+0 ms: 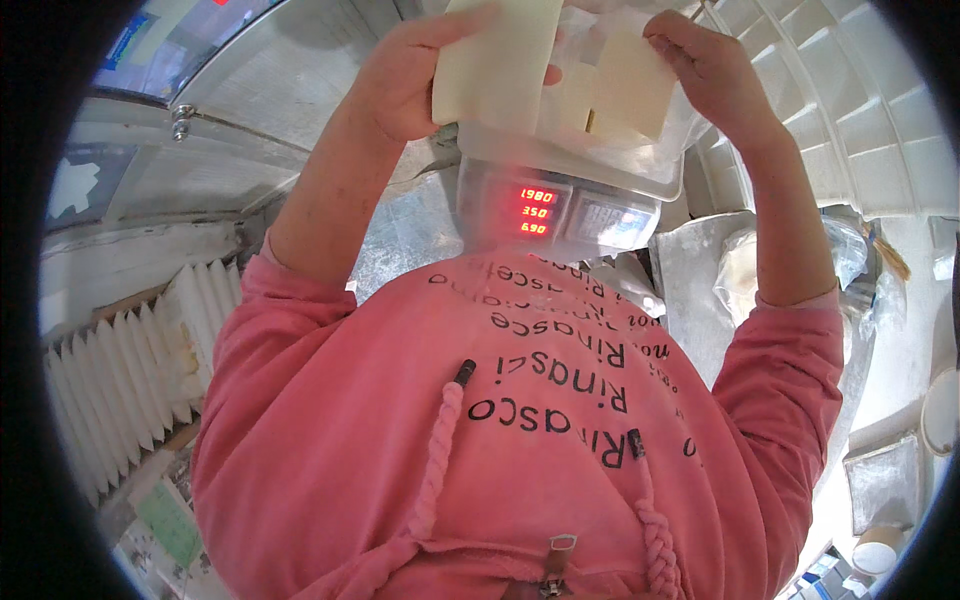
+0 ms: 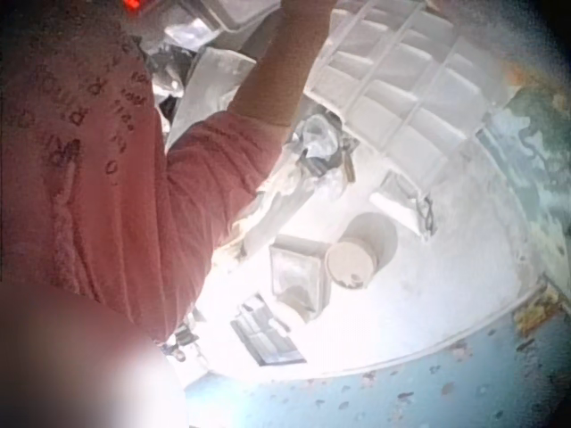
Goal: The person cuts a large dough sheet into smaller blocks with a dough scraper, folds and stacks the cut pieces, then places portions on a scale and packs them into plastic bags, setting filled bags aside on the work table.
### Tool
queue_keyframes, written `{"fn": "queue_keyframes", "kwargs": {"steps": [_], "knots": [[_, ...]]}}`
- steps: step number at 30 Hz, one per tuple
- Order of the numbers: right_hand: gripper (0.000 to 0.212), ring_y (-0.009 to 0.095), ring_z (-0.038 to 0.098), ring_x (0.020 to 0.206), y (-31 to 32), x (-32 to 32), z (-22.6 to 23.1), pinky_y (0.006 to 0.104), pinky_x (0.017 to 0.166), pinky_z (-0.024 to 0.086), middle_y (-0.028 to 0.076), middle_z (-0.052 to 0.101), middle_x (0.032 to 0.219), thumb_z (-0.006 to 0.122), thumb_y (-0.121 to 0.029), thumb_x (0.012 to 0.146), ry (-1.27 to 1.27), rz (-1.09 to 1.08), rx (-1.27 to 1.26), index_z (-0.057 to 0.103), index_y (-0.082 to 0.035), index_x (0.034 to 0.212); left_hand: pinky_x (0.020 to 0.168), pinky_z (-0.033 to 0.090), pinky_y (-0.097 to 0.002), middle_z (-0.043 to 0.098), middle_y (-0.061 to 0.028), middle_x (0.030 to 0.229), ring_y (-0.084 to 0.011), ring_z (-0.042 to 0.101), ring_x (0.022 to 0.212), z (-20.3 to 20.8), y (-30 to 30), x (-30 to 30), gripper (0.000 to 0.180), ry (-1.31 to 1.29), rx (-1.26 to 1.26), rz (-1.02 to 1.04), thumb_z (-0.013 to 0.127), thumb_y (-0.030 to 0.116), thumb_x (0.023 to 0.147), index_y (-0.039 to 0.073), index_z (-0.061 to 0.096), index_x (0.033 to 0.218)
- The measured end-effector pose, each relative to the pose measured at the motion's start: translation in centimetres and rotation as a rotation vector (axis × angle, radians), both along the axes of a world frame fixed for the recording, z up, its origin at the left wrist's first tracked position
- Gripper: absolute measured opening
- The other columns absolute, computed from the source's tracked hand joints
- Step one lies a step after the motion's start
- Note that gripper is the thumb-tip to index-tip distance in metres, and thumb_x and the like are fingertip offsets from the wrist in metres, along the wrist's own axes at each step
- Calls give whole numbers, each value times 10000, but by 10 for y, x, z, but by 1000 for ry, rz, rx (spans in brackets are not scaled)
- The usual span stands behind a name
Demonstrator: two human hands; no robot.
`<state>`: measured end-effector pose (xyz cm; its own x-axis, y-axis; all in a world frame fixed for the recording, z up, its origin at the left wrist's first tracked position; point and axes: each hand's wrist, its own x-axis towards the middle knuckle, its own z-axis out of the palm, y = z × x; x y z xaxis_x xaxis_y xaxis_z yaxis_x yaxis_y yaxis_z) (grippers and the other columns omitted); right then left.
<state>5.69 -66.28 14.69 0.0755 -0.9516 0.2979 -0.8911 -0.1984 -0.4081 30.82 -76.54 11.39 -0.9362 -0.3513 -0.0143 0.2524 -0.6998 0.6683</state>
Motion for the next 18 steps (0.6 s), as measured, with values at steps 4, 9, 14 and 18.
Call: {"fn": "queue_keyframes", "kwargs": {"steps": [4, 9, 14, 18], "knots": [[61, 228, 560, 657, 1, -5, -17, 312, 622, 447, 108, 579, 741, 512, -98, 875, 14, 15, 15, 532, -60, 918, 847, 475, -475, 499, -184, 1214, -372, 557, 1018, 1, 1, -2, 504, 0, 74, -20, 448, 249, 909, -20, 330, 1319], [112, 359, 585, 749, -5, -16, -29, 414, 650, 464, 159, 601, 777, 494, -147, 851, 81, -9, 25, 551, -80, 921, 864, 465, -486, 461, -189, 1268, -385, 535, 1058, 4, 2, -12, 542, -54, -49, -66, 462, 270, 905, -7, 299, 1341], [68, 197, 542, 646, -1, -27, -33, 310, 623, 441, 95, 566, 734, 492, -87, 875, 50, -20, 148, 543, -45, 890, 762, 533, -378, 424, -226, 1290, -291, 601, 943, 3, -3, -26, 558, 13, -138, -198, 451, 305, 906, -17, 289, 1333], [121, 88, 511, 669, 4, -44, -34, 264, 576, 441, 8, 530, 726, 520, -126, 863, -307, 100, 498, 550, -10, 842, 724, 534, -362, 461, -221, 1255, -267, 613, 895, -1, -3, -23, 564, 15, -105, -141, 462, 319, 899, -17, 309, 1326]]}}
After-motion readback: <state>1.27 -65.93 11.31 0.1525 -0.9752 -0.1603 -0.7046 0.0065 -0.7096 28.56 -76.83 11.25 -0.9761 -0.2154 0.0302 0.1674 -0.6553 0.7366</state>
